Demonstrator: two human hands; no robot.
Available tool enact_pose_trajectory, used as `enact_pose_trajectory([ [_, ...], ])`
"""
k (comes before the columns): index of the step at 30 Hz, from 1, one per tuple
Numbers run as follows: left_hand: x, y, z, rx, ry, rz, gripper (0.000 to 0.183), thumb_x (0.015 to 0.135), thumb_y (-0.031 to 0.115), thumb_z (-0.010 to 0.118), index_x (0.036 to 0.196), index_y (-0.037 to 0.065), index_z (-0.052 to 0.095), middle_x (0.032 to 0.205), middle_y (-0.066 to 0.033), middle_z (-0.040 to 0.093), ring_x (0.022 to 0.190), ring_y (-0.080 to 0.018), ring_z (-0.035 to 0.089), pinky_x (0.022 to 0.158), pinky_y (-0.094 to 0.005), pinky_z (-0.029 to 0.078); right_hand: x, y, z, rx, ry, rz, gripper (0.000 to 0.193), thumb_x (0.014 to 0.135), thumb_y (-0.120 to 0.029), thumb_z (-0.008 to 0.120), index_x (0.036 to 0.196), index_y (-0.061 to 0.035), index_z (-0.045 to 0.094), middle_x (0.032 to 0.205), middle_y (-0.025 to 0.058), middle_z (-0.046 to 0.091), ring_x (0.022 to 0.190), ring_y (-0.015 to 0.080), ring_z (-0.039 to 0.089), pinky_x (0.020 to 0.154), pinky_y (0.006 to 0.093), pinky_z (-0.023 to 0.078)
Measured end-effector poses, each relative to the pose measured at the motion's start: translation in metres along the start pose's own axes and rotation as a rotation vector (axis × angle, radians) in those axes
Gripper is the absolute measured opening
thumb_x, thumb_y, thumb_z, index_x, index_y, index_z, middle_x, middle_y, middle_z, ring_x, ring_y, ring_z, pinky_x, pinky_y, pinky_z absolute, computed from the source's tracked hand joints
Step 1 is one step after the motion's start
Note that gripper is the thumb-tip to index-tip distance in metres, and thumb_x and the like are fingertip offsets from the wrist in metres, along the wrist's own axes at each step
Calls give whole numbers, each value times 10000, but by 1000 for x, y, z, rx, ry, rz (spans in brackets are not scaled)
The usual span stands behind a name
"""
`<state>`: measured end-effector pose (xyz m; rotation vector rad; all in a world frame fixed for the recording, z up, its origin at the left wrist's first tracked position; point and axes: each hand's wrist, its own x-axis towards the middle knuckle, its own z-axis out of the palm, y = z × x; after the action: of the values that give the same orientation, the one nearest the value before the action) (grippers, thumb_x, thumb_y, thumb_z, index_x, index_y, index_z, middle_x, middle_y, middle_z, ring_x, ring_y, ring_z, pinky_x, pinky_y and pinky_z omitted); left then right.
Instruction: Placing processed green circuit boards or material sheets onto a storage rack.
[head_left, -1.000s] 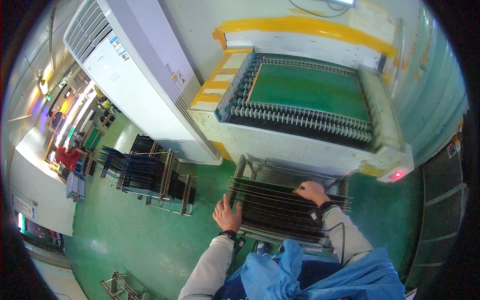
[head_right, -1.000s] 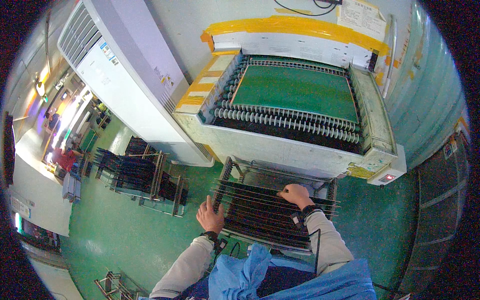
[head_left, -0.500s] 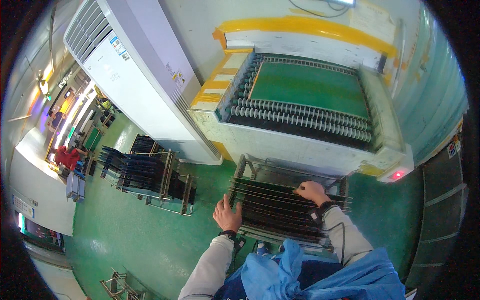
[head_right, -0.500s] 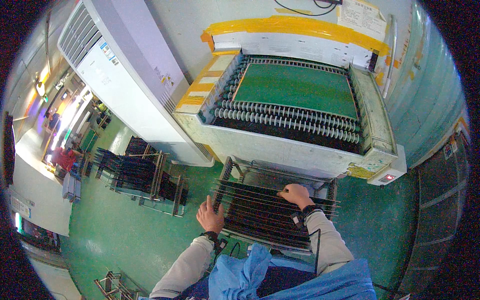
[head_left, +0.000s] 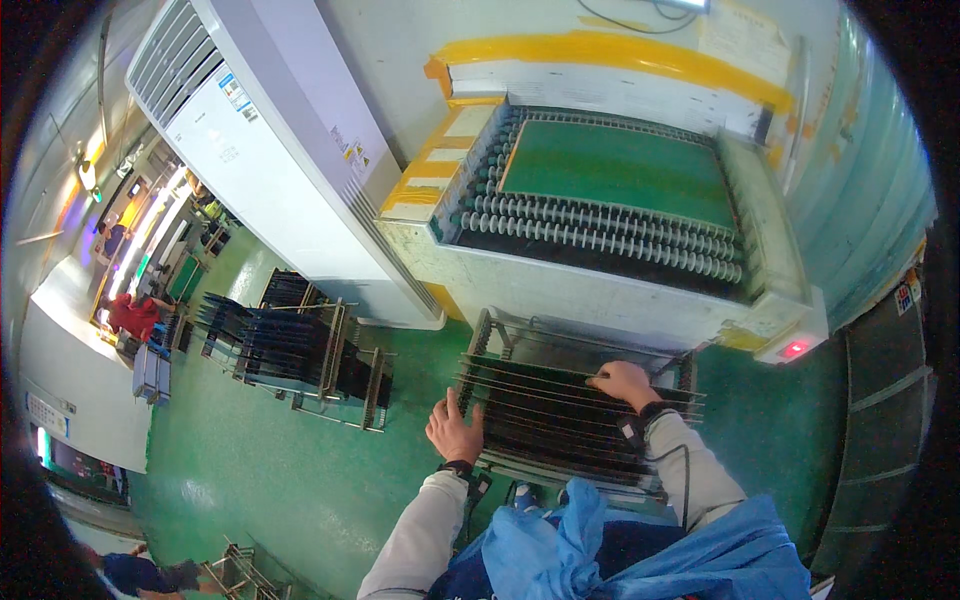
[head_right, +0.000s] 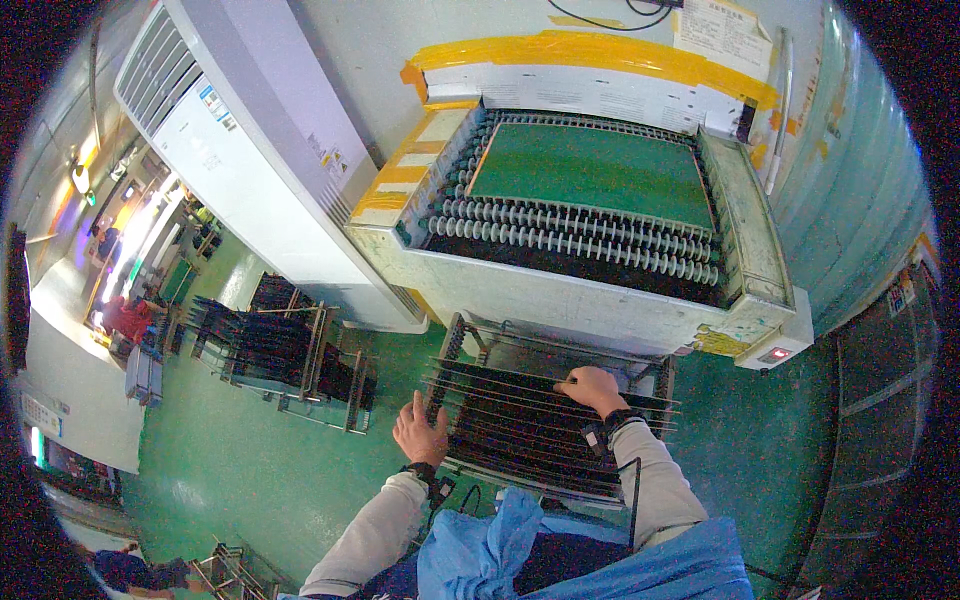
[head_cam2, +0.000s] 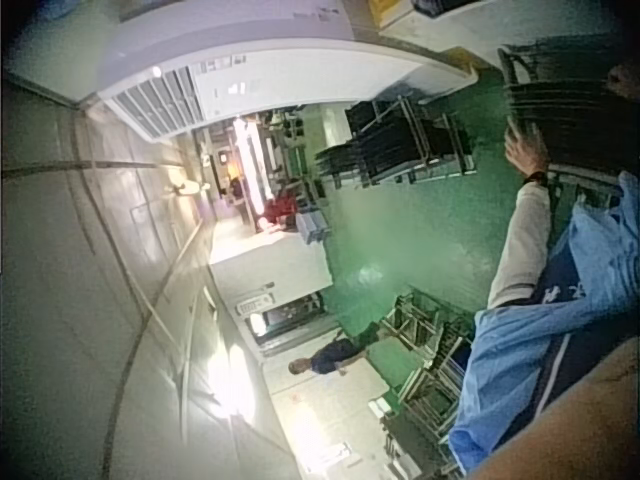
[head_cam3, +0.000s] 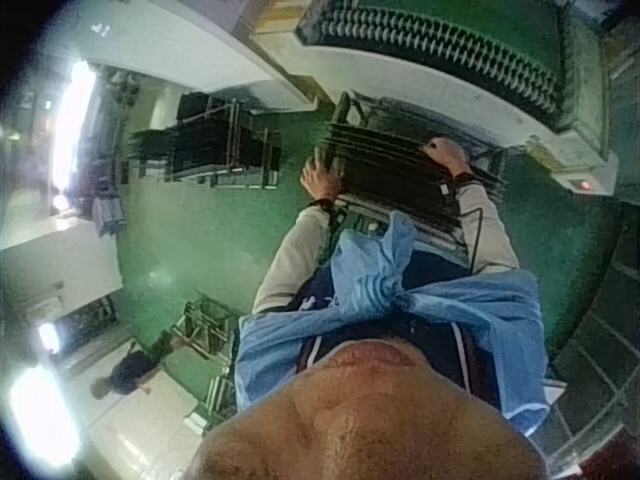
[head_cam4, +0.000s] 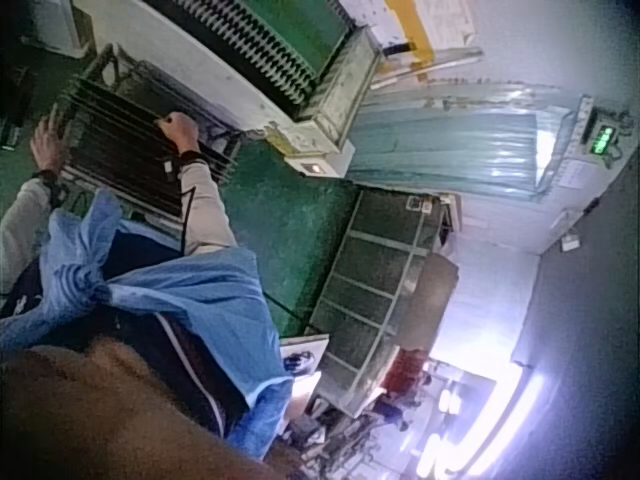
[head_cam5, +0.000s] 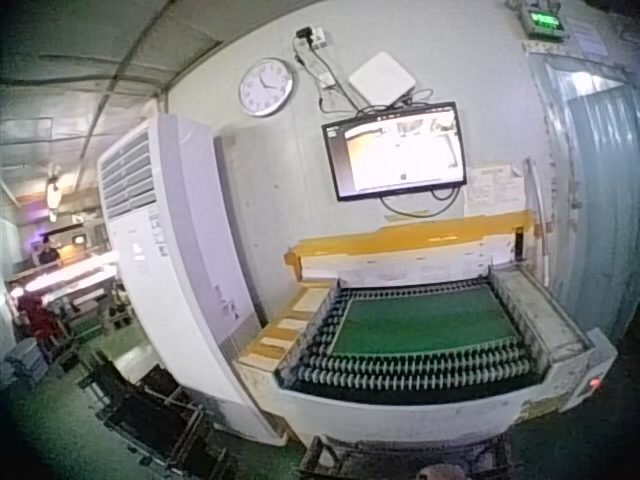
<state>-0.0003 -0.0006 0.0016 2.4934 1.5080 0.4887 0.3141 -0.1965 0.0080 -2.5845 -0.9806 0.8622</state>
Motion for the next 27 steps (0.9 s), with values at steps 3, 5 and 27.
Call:
enact_pose_trajectory([
  [3,0,0,-1,3,-4,-5,718,895,487,664,1505,163,468,1322,-124,571,1211,-340,539,1036,-505,373,-2,-4,-2,-1,0,-2,520,832,-633,684,1045,-169,780,1073,121,754,1047,351,694,911,460,529],
  [5,0,-1,-2,1,-5,-8,714,896,487,662,1504,163,470,1319,-124,573,1209,-341,540,1034,-505,376,-4,-7,-5,-5,1,0,519,833,-633,683,1044,-168,780,1069,122,754,1040,352,695,904,459,531],
  [27,1,-1,-5,6,-22,-3,712,912,473,653,1514,148,455,1336,-136,565,1237,-341,527,1031,-507,379,3,-1,3,11,13,-21,548,820,-667,680,986,-154,773,1041,150,748,1030,375,690,866,489,532],
])
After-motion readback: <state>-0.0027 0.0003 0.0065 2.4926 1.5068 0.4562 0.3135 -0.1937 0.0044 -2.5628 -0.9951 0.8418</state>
